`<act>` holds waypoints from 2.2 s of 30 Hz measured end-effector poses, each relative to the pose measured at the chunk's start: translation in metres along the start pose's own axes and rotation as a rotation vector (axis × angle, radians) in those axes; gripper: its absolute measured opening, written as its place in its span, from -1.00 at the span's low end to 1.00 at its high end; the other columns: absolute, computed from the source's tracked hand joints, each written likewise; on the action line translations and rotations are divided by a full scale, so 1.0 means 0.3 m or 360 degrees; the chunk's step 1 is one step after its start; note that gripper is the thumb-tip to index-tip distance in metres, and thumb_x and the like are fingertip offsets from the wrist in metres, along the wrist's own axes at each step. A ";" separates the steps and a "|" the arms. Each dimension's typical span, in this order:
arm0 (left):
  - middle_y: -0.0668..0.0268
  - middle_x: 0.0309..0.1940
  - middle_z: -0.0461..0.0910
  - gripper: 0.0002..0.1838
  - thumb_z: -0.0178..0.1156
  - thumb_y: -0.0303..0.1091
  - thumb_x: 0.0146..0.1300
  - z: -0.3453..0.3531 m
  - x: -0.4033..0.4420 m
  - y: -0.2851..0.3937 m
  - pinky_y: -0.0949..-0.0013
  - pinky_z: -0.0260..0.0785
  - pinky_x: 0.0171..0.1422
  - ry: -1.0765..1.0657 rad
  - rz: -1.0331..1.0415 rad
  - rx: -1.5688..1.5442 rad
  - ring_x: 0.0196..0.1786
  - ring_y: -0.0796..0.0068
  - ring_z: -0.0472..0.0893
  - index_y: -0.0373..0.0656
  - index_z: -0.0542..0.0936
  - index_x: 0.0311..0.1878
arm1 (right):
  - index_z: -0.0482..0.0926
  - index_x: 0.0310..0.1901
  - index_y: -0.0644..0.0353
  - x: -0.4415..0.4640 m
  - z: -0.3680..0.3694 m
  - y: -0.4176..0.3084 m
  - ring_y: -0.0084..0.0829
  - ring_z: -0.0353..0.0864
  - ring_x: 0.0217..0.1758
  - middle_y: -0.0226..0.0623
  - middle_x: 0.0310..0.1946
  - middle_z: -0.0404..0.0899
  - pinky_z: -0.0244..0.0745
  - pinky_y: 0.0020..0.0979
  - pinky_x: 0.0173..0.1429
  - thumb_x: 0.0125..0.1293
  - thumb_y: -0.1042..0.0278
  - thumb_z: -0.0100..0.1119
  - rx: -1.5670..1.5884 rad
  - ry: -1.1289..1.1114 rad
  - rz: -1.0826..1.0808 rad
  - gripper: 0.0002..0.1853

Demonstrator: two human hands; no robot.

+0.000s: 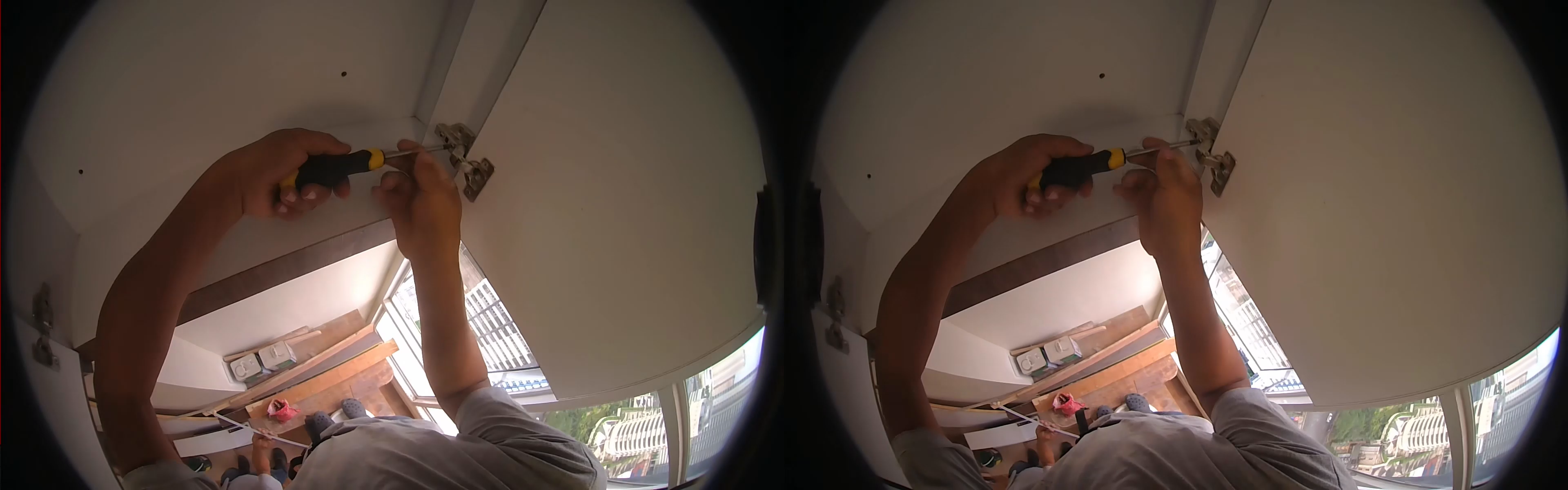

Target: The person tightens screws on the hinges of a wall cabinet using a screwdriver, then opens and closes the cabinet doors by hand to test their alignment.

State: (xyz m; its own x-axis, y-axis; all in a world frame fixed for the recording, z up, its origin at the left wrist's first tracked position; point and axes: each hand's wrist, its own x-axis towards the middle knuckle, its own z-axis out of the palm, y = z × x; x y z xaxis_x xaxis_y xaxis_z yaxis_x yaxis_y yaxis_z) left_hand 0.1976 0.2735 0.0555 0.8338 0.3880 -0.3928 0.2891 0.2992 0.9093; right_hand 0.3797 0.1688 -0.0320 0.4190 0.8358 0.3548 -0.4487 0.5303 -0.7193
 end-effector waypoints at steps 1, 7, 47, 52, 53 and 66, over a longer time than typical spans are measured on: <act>0.33 -0.63 0.55 -0.56 0.17 0.00 0.43 0.000 0.009 -0.004 0.59 0.09 -0.77 0.0007 0.0006 -0.0002 -0.74 0.72 0.36 -0.28 0.58 -0.19 | 0.53 0.06 0.24 -0.020 0.019 -0.005 -0.47 0.58 -0.24 -0.27 -0.16 0.61 0.58 -0.30 -0.11 0.63 0.22 -0.01 -0.0358 0.0105 -0.0155 -0.74; 0.34 -0.60 0.56 -0.55 0.20 0.03 0.41 0.035 0.009 0.005 0.59 0.03 -0.79 0.0320 0.0017 0.0090 -0.73 0.70 0.36 -0.28 0.56 -0.09 | 0.62 -0.24 0.28 -0.051 -0.017 0.033 -0.19 0.58 -0.30 -0.15 -0.23 0.66 0.44 -0.18 -0.02 0.30 0.44 0.28 -0.2287 -0.0156 -0.1671 -0.90; 0.30 -0.60 0.52 -0.62 0.31 0.01 0.34 0.150 0.032 -0.115 0.22 0.38 -0.46 0.1394 0.1447 0.2861 -0.57 0.30 0.58 -0.12 0.53 -0.35 | 0.56 -0.47 0.11 -0.023 -0.061 0.146 -0.29 0.44 -0.44 -0.32 -0.43 0.60 0.26 -0.24 -0.23 0.21 0.35 0.19 -0.2137 0.0023 -0.1775 -0.88; 0.23 -0.55 0.59 -0.63 0.27 -0.01 0.37 0.147 -0.011 -0.020 0.15 0.46 -0.35 0.1208 0.1276 0.2634 -0.49 0.20 0.64 -0.16 0.58 -0.31 | 0.63 -0.40 0.13 -0.012 -0.049 0.096 -0.24 0.53 -0.37 -0.26 -0.38 0.64 0.31 -0.22 -0.17 0.23 0.34 0.19 -0.2138 -0.0062 -0.1764 -0.89; 0.20 -0.53 0.62 -0.62 0.25 -0.01 0.37 0.144 -0.031 0.004 0.14 0.48 -0.31 0.1120 0.1177 0.2573 -0.45 0.17 0.66 -0.18 0.59 -0.29 | 0.66 -0.33 0.13 -0.008 -0.052 0.094 -0.23 0.54 -0.33 -0.25 -0.34 0.65 0.31 -0.23 -0.15 0.22 0.33 0.19 -0.2157 -0.0077 -0.1733 -0.89; 0.25 -0.63 0.52 -0.61 0.22 -0.02 0.45 0.165 -0.255 0.268 0.21 0.32 -0.35 0.1617 0.1440 0.1973 -0.56 0.37 0.48 -0.21 0.61 -0.28 | 0.43 0.31 0.36 0.282 0.352 -0.355 -0.45 0.59 -0.34 -0.10 -0.02 0.62 0.54 -0.41 -0.20 0.60 -0.08 0.02 -0.0182 -0.0032 -0.0625 -0.40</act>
State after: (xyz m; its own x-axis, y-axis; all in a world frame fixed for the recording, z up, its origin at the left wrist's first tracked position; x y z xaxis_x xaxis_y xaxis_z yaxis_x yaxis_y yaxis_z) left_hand 0.1803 0.2246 0.1655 0.4770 0.5005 0.7225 0.4994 -0.8308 0.2459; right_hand 0.3797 0.1982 0.1377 0.5248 0.5760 0.6268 -0.1666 0.7916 -0.5879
